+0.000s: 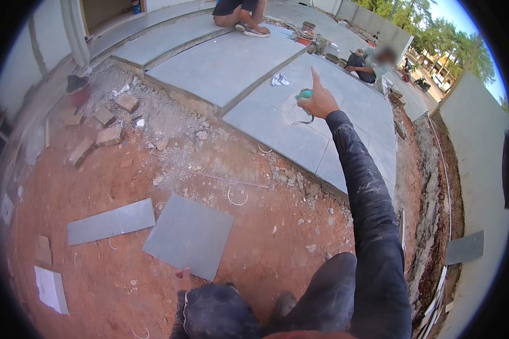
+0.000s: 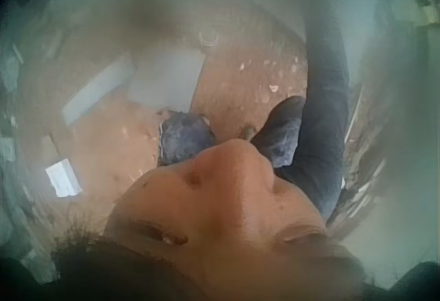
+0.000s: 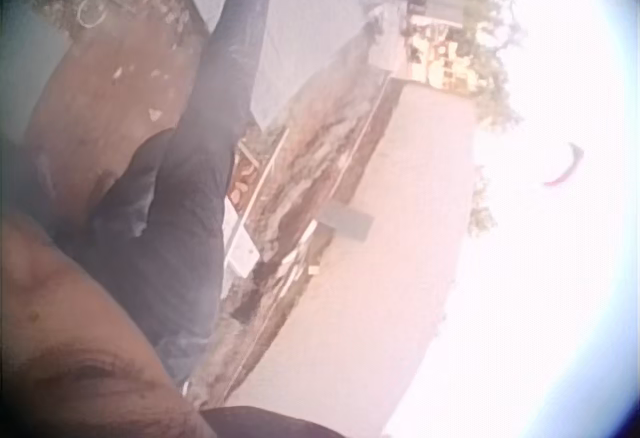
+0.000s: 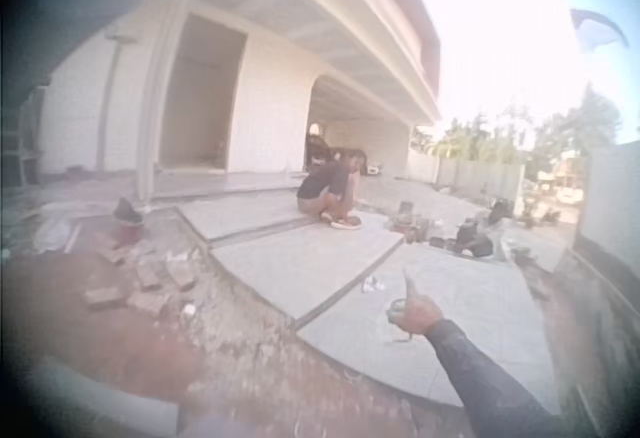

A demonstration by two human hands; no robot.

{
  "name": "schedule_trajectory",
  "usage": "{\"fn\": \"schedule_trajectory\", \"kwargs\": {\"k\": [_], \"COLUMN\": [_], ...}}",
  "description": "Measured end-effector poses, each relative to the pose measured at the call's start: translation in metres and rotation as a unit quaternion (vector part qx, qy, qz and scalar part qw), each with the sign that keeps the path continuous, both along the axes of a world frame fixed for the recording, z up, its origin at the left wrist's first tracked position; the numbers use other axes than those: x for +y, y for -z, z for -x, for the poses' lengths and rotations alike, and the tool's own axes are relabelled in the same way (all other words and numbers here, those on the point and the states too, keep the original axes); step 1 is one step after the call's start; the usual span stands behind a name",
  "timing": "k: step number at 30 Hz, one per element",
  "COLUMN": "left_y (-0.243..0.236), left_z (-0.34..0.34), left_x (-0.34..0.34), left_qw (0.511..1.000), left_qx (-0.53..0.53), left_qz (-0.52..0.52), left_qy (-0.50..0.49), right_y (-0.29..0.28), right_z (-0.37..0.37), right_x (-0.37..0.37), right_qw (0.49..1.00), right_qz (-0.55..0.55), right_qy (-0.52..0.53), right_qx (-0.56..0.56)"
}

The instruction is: The person measures and marks large grey floor tiles using a tape measure and pencil. They lift and position the tiles on a prepared floor surface, aligning them with other tiles. The person also handles a bucket of mortar and a trowel, preparing to apply adhesive to the tiles.

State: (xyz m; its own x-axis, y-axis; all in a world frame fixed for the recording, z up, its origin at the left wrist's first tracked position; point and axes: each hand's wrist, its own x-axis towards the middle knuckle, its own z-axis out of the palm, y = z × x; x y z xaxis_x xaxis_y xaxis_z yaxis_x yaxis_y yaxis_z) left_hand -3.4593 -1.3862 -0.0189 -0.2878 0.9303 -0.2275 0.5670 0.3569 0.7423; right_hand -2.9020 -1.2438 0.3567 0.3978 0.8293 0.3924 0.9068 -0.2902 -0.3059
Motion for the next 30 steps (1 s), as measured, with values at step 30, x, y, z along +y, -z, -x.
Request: {"fn": "schedule_trajectory", "kwargs": {"k": [30], "left_y": [-0.061], "left_z": [-0.070], "left_x": [-0.031], "left_qw": [0.842], "left_qx": [-0.352], "left_qz": [0.404], "left_qy": [0.057], "right_y": [0.162], "right_z": [0.132], "right_x": [-0.190], "right_qw": [0.888], "right_qz": [0.289], "right_qy": [-0.309], "right_qx": [0.178]}}
